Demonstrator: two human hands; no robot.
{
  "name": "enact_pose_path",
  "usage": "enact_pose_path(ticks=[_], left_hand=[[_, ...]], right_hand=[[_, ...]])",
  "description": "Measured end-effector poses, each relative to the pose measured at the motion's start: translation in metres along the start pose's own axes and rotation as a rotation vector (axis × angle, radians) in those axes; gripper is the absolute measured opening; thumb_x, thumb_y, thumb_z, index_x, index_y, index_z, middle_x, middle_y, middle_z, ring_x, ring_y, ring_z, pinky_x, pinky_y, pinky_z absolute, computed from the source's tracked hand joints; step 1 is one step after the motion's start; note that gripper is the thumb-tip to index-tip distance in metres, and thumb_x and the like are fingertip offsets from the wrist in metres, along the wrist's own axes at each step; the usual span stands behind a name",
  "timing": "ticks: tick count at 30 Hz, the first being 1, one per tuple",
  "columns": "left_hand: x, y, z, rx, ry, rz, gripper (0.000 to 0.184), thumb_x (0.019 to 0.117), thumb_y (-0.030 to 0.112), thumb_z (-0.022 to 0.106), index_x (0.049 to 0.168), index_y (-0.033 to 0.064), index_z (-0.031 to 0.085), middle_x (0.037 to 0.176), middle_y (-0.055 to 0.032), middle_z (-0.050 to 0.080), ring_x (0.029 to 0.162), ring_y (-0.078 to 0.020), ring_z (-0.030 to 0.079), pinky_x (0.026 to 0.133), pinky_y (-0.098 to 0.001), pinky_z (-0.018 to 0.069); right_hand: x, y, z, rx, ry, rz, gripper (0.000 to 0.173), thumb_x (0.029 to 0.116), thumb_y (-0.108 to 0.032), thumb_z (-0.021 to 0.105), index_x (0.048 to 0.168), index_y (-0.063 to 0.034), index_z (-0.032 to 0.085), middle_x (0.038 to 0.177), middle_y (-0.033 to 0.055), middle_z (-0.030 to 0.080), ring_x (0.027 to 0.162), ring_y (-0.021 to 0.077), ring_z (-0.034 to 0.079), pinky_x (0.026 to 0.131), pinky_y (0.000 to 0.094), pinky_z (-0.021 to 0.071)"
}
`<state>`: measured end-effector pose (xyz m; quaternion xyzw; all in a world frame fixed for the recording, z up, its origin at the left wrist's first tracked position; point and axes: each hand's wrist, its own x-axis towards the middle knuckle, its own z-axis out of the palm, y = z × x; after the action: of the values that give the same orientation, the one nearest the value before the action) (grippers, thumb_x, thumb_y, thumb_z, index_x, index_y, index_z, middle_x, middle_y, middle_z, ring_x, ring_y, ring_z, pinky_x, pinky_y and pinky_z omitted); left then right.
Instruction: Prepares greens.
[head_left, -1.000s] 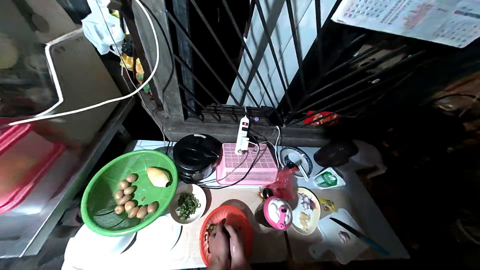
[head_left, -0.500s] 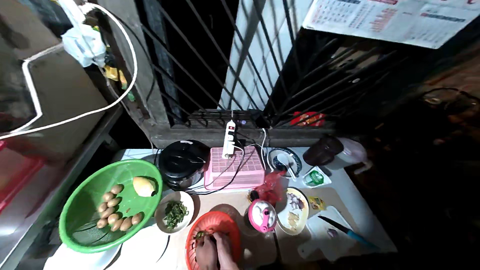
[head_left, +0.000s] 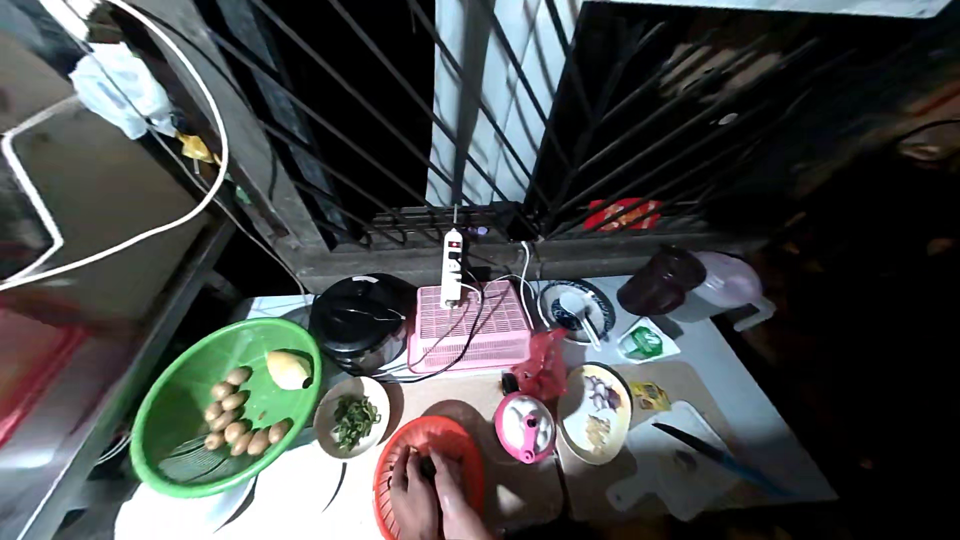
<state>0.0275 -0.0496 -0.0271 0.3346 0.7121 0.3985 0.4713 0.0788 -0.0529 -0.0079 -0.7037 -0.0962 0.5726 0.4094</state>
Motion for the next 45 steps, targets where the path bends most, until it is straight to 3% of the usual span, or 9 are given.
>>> enact_pose_path(ticks=[6, 13, 16, 22, 25, 28, 31, 35, 45], left_hand=[[-0.002, 0.000, -0.002, -0.036, 0.038, 0.033, 0.041, 0.1097, 0.024, 0.040, 0.120, -0.0028, 0.070, 0.104, -0.0178, 0.072, 0.099, -0.0254, 0.070, 0.094, -0.0484, 0.0559], [0.004, -0.007, 0.003, 0.350, -0.043, -0.049, 0.055, 0.1092, 0.042, 0.039, 0.147, 0.0043, 0.054, 0.145, -0.0325, 0.048, 0.136, -0.0493, 0.046, 0.112, -0.0653, 0.0381], [0.000, 0.008, 0.006, 0.551, -0.147, -0.049, 0.067, 0.1084, 0.054, 0.030, 0.156, 0.0088, 0.044, 0.155, -0.0346, 0.036, 0.140, -0.0550, 0.039, 0.112, -0.0707, 0.0356], [-0.002, 0.004, -0.014, -0.064, 0.004, -0.033, 0.049, 0.1054, 0.031, 0.047, 0.143, 0.0016, 0.057, 0.145, -0.0244, 0.055, 0.133, -0.0358, 0.053, 0.111, -0.0548, 0.0429], [-0.005, 0.008, -0.022, -0.471, -0.003, -0.388, 0.049, 0.1105, 0.039, 0.032, 0.132, 0.0040, 0.059, 0.112, -0.0130, 0.068, 0.092, -0.0216, 0.065, 0.077, -0.0428, 0.0539], [-0.006, 0.019, -0.018, -0.880, -0.089, -0.671, 0.063, 0.1016, 0.066, 0.026, 0.107, 0.0129, 0.060, 0.087, -0.0110, 0.071, 0.078, -0.0268, 0.070, 0.066, -0.0526, 0.0579], [-0.008, 0.030, -0.011, -0.953, -0.189, -0.704, 0.070, 0.0980, 0.071, 0.027, 0.111, 0.0117, 0.062, 0.092, -0.0130, 0.072, 0.082, -0.0269, 0.070, 0.070, -0.0520, 0.0585], [-0.001, 0.035, 0.001, -0.869, -0.155, -0.693, 0.061, 0.1039, 0.061, 0.032, 0.102, 0.0080, 0.062, 0.084, -0.0125, 0.069, 0.073, -0.0238, 0.068, 0.063, -0.0442, 0.0574], [-0.004, 0.018, 0.005, -0.649, -0.116, -0.367, 0.037, 0.1121, 0.031, 0.034, 0.122, 0.0028, 0.057, 0.096, -0.0075, 0.066, 0.085, -0.0121, 0.065, 0.078, -0.0330, 0.0567]], right_hand=[[0.008, 0.010, -0.003, 0.051, -0.130, -0.064, 0.028, 0.1007, -0.028, 0.061, 0.109, -0.0066, 0.076, 0.110, 0.0096, 0.075, 0.105, 0.0200, 0.069, 0.097, 0.0429, 0.0558], [0.005, 0.002, -0.009, 0.070, -0.139, 0.065, 0.033, 0.1048, -0.026, 0.055, 0.119, -0.0002, 0.070, 0.119, 0.0169, 0.071, 0.112, 0.0265, 0.066, 0.100, 0.0484, 0.0527], [-0.001, -0.005, -0.024, 0.370, -0.226, 0.129, 0.038, 0.1116, -0.026, 0.038, 0.120, -0.0014, 0.065, 0.105, 0.0127, 0.070, 0.095, 0.0201, 0.067, 0.085, 0.0412, 0.0568], [0.015, -0.010, -0.034, 0.484, -0.259, 0.300, 0.040, 0.1071, -0.037, 0.040, 0.121, -0.0082, 0.065, 0.104, 0.0132, 0.072, 0.093, 0.0255, 0.070, 0.079, 0.0491, 0.0594], [0.022, -0.007, -0.029, 0.612, -0.365, 0.367, 0.042, 0.1065, -0.038, 0.037, 0.116, -0.0081, 0.065, 0.103, 0.0148, 0.072, 0.092, 0.0280, 0.070, 0.079, 0.0498, 0.0592], [0.022, 0.002, -0.023, 0.538, -0.411, 0.173, 0.039, 0.1062, -0.024, 0.034, 0.108, -0.0023, 0.067, 0.100, 0.0151, 0.074, 0.092, 0.0253, 0.071, 0.082, 0.0436, 0.0600], [0.027, 0.014, -0.026, 0.156, -0.378, -0.240, 0.022, 0.0934, -0.012, 0.056, 0.096, -0.0025, 0.077, 0.101, 0.0095, 0.076, 0.101, 0.0201, 0.069, 0.094, 0.0411, 0.0561], [0.028, 0.024, -0.020, -0.067, -0.305, -0.485, 0.013, 0.0876, -0.013, 0.068, 0.091, -0.0076, 0.079, 0.093, 0.0040, 0.076, 0.092, 0.0138, 0.071, 0.088, 0.0370, 0.0585], [-0.003, 0.000, -0.014, -0.377, -0.137, -0.563, 0.028, 0.0991, -0.027, 0.062, 0.103, -0.0047, 0.079, 0.099, 0.0096, 0.077, 0.099, 0.0177, 0.072, 0.097, 0.0414, 0.0552]])
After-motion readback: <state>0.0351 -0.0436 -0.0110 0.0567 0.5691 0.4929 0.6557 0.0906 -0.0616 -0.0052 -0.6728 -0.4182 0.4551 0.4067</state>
